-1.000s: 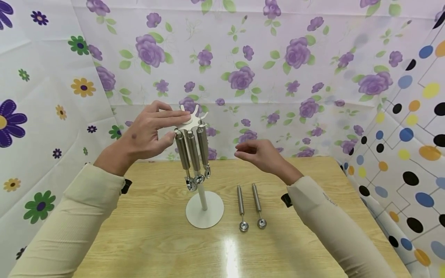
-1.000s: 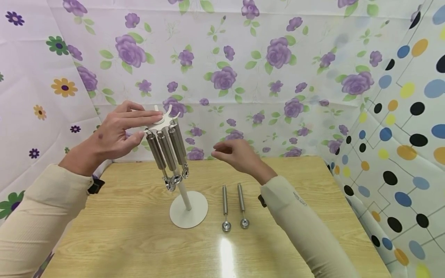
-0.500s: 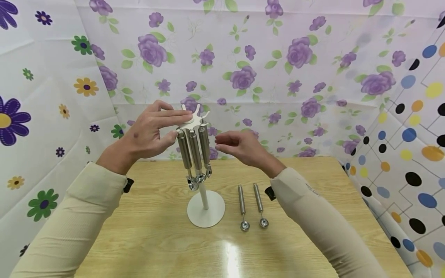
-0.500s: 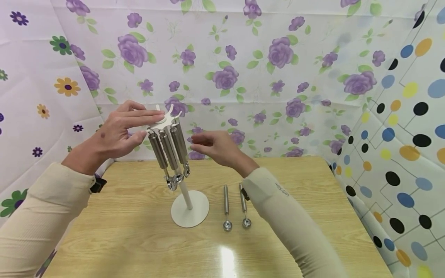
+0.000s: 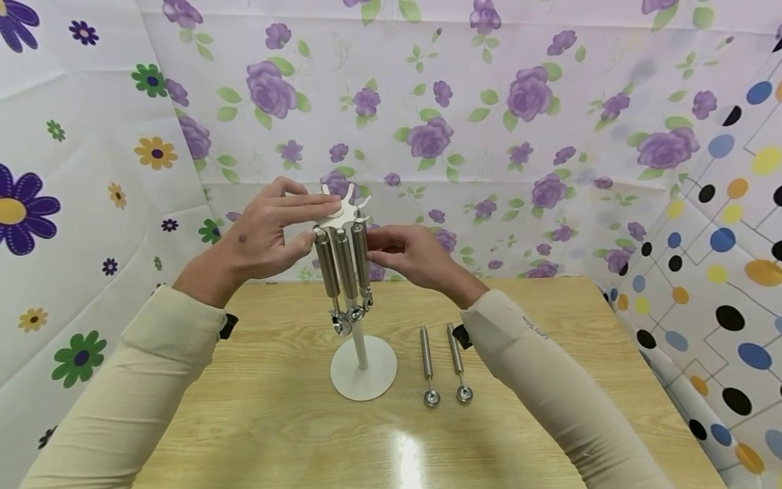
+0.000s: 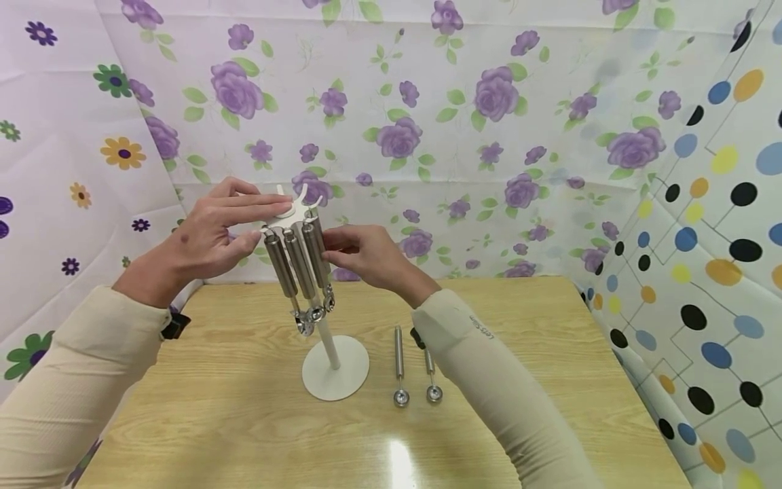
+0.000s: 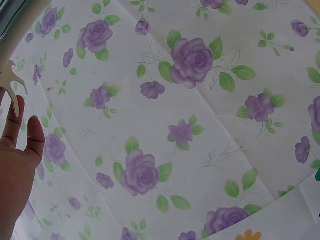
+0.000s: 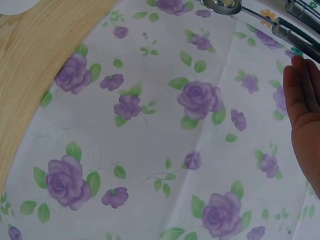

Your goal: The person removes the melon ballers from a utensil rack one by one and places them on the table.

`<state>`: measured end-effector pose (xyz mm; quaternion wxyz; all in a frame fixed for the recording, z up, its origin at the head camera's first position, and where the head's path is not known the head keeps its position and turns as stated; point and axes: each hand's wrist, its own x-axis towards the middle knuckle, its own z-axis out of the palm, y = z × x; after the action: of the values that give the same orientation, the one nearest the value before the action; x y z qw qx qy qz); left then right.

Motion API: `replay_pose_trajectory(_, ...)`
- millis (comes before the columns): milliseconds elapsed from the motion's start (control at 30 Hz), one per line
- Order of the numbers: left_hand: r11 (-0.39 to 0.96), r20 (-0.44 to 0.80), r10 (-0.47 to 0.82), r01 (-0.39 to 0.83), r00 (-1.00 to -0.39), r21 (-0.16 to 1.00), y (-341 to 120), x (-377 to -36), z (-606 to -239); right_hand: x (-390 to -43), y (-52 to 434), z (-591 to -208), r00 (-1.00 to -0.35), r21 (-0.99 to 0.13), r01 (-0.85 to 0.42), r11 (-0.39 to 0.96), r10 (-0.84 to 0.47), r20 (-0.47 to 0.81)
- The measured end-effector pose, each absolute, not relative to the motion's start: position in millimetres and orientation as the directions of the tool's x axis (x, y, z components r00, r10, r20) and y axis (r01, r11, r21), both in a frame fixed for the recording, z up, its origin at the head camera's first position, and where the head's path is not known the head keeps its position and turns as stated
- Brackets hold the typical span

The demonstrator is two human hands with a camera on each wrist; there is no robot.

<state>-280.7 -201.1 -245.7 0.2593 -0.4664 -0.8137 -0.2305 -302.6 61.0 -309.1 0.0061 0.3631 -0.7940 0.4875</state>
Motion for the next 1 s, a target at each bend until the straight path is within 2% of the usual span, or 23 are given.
replay_pose_trajectory(333, 0.469, 0.629, 0.635, 0.871, -0.448, 0.147, -200.0, -280.4, -244.8, -301.5, 55.5, -307.5, -0.762, -0.803, -0.539, 0.254, -0.554, 0.336)
replay_pose_trajectory(567, 0.474, 0.63, 0.63, 0.867, -0.454, 0.15, -200.3, -280.3, -245.6, -301.1, 58.0, -305.4, -0.755, -0.784, -0.561, 0.264, -0.55, 0.355)
replay_pose_trajectory(1000, 0.482, 0.621, 0.631, 0.862, -0.465, 0.156, -201.2, -279.6, -245.5, -303.4, 70.2, -296.2, -0.783, -0.759, -0.566, 0.321, -0.497, 0.374)
